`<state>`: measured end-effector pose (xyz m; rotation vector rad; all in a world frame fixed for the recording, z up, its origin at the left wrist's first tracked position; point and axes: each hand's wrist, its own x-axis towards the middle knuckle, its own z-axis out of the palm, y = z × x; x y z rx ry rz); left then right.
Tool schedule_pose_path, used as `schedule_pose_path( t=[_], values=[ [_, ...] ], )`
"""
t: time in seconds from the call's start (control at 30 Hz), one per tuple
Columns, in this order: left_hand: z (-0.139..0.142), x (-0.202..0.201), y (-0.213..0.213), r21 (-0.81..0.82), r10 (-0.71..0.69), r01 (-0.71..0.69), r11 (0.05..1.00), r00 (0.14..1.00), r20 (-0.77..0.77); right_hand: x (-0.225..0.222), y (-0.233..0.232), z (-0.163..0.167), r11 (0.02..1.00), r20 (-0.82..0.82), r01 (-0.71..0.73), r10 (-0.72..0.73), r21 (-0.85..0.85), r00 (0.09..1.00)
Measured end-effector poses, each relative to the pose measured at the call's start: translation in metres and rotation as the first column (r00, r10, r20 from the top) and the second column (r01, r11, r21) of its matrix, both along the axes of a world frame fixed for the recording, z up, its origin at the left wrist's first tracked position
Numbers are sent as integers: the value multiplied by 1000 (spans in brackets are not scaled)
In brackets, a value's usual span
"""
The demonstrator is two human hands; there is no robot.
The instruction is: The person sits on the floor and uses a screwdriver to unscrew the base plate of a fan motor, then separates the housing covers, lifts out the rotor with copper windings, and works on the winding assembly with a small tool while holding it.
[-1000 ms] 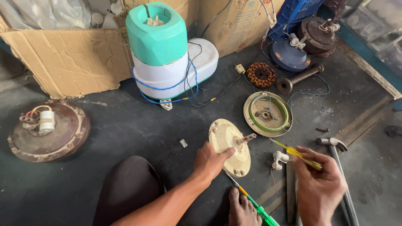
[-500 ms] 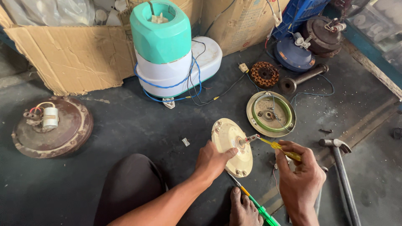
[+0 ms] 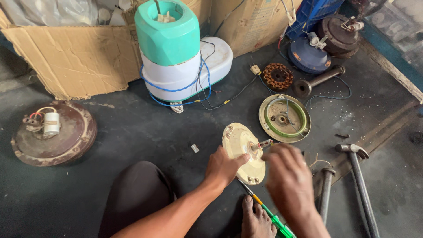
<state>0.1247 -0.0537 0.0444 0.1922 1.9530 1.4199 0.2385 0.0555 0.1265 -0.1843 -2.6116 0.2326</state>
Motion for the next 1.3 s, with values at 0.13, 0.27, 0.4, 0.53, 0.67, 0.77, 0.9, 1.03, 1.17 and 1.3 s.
schedule_pose_path(
  t=[0.13,0.27,0.4,0.53,0.67,0.77,0.9,1.03,1.17,1.3],
  values=[
    [6,-2,0,-141,-23,21,990,1000,-16,-11,-18,-17,986,78,-86,75,146,994],
    [16,0,-4,-6,-4,5,1000,995,98,-11,-23,-34,989,18,-72,71,130,997],
    [20,-1,-7,32,-26,22,999,990,139,-6,-22,-44,998,-54,-35,38,60,998],
    [16,-2,-6,-38,31,-27,999,995,97,-4,6,-35,960,-113,195,-221,-201,969],
    [10,-2,-7,66,37,-46,997,992,119,-13,65,-21,493,43,215,-337,-843,940],
    [7,-1,-7,83,38,-48,995,992,119,-19,98,-17,153,138,196,-324,-969,936],
    [5,-3,-6,55,46,-51,997,995,89,-28,122,-16,-84,272,259,-263,-962,926],
    [3,-4,-5,76,58,-67,995,991,122,-32,135,-25,-196,308,260,-275,-945,911],
    [2,-4,-6,98,69,-80,992,991,115,-24,147,-53,-301,305,212,-308,-930,901],
    [1,-4,-6,70,78,-85,994,992,102,-10,152,-94,-403,258,122,-302,-907,918]
  ],
)
